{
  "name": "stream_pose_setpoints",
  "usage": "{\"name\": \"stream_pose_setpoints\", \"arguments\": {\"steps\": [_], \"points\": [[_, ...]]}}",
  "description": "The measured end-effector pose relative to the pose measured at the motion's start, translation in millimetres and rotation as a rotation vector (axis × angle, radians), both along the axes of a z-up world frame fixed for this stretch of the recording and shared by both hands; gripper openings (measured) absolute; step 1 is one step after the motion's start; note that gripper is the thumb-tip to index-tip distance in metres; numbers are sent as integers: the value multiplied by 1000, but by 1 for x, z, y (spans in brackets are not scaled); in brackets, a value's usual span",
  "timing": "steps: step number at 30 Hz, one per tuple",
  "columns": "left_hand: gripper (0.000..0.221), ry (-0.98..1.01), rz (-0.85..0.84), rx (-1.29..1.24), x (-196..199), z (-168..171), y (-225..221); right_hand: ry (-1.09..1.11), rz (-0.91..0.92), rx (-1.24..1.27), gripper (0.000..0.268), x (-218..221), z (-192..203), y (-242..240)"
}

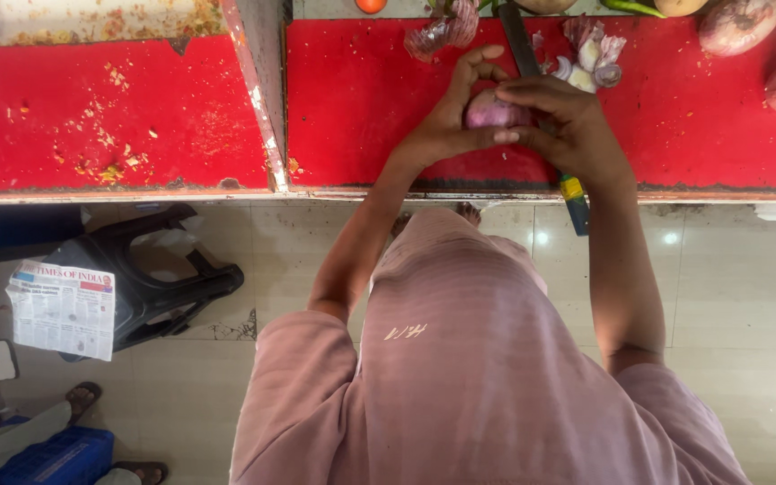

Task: The person peels a red onion using a large knife and their hands on a red counter, removing the outer skin layers.

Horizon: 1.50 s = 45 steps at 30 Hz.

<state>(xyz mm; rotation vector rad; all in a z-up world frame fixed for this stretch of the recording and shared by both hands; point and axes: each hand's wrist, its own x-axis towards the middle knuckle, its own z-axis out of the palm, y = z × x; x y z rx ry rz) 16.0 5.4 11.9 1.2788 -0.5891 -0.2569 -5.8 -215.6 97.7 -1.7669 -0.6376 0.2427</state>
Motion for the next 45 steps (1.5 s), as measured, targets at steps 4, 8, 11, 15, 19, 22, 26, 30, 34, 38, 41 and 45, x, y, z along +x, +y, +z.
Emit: {"name": "stream_pose_setpoints", "arguments": {"steps": [4, 8, 11, 15, 19, 22, 26, 30, 34, 38, 41, 45], "points": [[102, -65, 1, 0, -7, 2, 4, -37, -88, 8, 26, 4, -27, -6], [97, -341, 188, 205, -4, -3, 1, -356, -326, -319, 11, -7, -40, -9], [88, -307, 316, 598, -10, -7, -3, -237, -578, -591, 31, -46, -33, -14], [89, -367, 529, 774, -27, -5, -4, -449, -623, -806, 54, -81, -37, -15], [88, -387, 595, 896, -33, -9, 3, -250, -647, -799, 37, -86, -54, -22], [90, -247, 557, 650, -37, -18, 0, -239, -610, -735, 26, -71, -54, -29], [78, 205, 333, -119, -32, -26, -14, 442, -533, -82, 20, -74, -25, -30], [87, 359, 150, -347, -38, -13, -11, 451, -406, 38, 13, -84, -10, -30], [86, 165, 20, -262, -44, 16, 1, 232, -255, 90, 12, -74, -19, -31], [85, 199, -100, -256, -54, 29, 4, 122, -261, -45, 38, -57, -22, -36], [99, 390, -245, -298, -54, 30, 4, 4, -200, -177, 63, -48, -20, -30], [77, 257, -376, -216, -47, 46, 17, -152, -139, -310, 73, -46, -4, -28]]}}
